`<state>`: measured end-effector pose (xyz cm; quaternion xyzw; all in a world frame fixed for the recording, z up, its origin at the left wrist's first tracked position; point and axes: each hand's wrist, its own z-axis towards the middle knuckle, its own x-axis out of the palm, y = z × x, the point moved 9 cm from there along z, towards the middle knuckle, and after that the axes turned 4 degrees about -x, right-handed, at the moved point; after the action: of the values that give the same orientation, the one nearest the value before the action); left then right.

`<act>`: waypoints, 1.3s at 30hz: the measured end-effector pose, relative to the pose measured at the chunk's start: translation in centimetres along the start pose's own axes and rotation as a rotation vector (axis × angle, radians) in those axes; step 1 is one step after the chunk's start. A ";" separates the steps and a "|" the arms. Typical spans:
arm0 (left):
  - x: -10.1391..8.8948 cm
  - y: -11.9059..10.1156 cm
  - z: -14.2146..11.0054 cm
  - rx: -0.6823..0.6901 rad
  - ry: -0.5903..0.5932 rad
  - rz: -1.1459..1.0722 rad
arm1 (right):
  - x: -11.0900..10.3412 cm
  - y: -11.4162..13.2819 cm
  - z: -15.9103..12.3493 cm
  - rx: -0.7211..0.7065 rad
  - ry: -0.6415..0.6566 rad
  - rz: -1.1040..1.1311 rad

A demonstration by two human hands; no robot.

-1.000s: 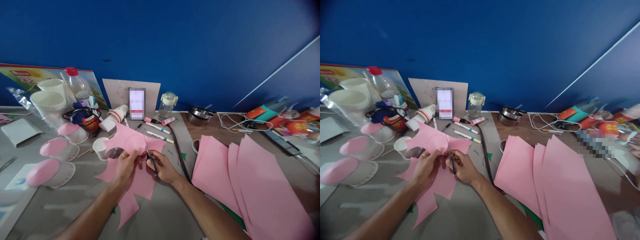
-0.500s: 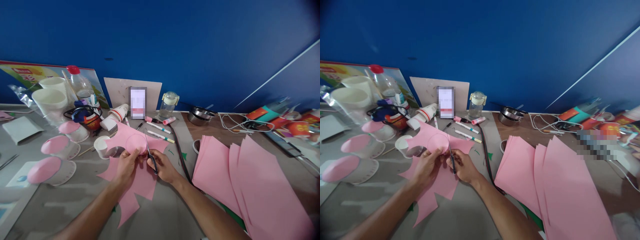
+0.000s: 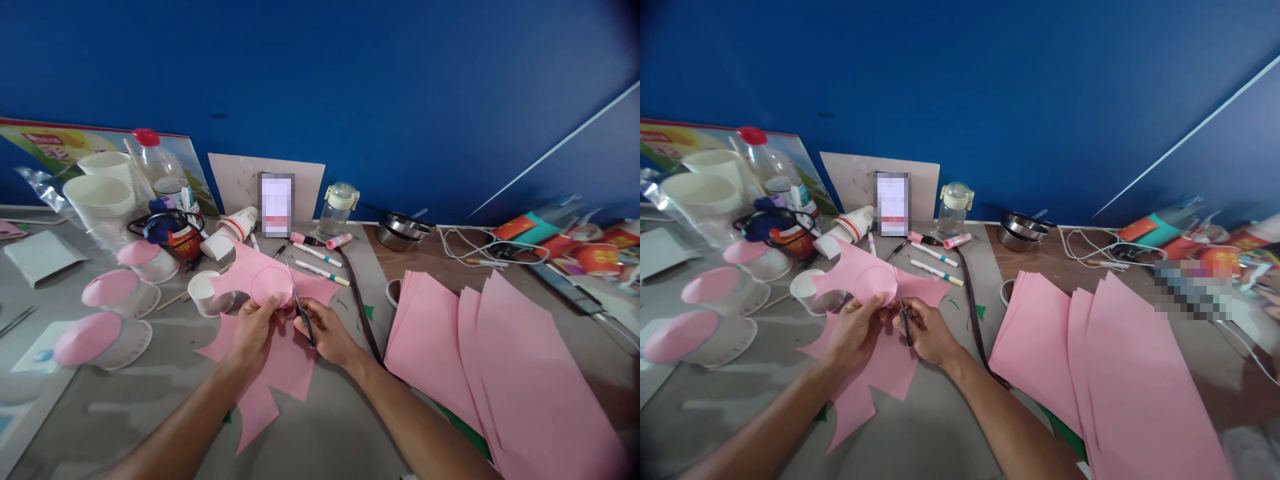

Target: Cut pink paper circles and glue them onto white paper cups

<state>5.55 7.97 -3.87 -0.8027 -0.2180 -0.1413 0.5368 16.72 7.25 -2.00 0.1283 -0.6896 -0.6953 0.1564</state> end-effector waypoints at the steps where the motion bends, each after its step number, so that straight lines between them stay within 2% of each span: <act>1: 0.0 0.0 0.0 0.003 -0.002 -0.002 | 0.0 0.0 0.0 0.001 0.002 0.000; 27: -0.7 -1.4 -0.4 0.026 -0.077 0.136 | -0.1 0.0 0.1 0.008 0.011 -0.041; 39: -0.9 -1.3 -0.3 0.027 -0.069 0.202 | -0.3 -0.6 0.1 0.026 -0.003 -0.060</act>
<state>4.11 7.90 -3.11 -0.8178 -0.1564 -0.0559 0.5511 16.95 7.49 -2.58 0.1499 -0.6945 -0.6910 0.1330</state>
